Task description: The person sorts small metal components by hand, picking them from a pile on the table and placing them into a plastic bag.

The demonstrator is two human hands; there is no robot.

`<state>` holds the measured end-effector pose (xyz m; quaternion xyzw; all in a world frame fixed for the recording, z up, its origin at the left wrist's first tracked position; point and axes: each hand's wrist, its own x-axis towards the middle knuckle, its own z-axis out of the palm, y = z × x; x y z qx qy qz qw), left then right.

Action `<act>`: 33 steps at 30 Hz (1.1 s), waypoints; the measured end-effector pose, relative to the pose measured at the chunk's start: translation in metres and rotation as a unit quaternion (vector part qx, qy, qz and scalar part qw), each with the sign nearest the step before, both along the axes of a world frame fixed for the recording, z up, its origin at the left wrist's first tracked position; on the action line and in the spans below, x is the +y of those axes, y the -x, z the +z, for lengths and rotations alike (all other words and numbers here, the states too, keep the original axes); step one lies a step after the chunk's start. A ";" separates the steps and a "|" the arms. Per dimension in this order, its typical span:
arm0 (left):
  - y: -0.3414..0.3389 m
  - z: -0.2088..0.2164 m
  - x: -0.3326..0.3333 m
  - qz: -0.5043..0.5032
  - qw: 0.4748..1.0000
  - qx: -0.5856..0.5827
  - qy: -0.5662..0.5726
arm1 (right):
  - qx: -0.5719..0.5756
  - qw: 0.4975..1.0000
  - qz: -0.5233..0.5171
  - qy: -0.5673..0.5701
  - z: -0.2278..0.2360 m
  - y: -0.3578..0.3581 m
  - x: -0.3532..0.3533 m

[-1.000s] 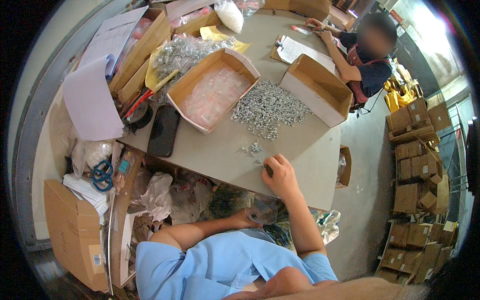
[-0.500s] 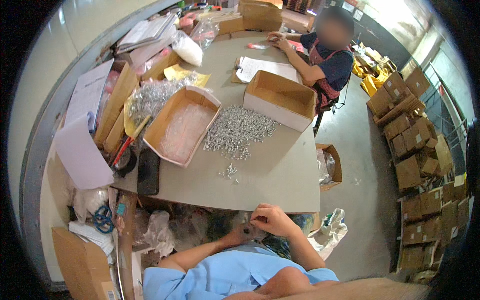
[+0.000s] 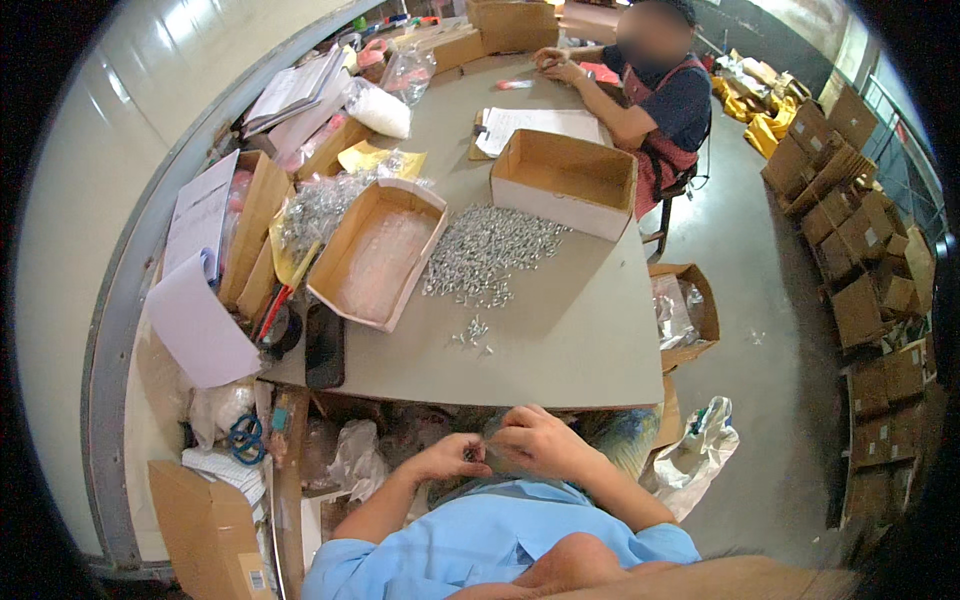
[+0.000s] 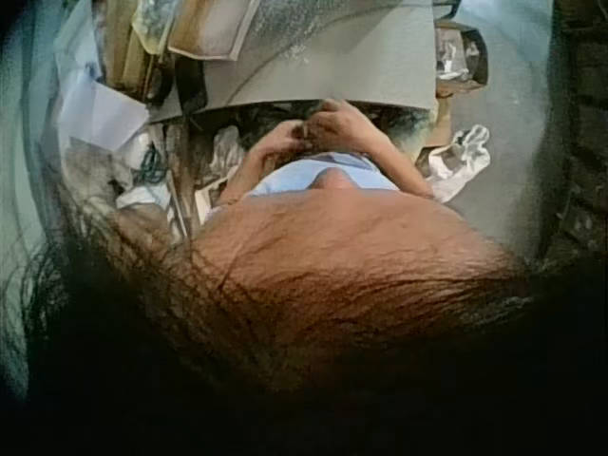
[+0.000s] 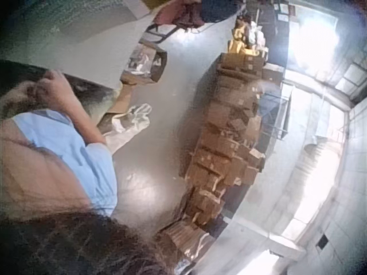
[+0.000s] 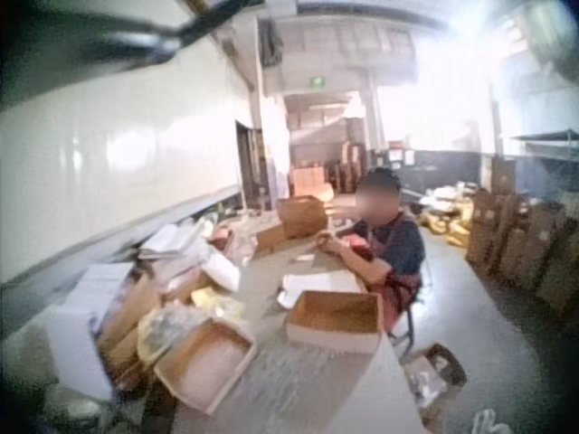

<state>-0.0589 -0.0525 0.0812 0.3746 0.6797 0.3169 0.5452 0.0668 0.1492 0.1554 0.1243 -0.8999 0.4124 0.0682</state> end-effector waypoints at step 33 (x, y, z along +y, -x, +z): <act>0.048 0.103 0.025 0.193 0.900 0.160 -0.357 | -0.064 0.989 -0.013 0.131 0.042 0.028 0.020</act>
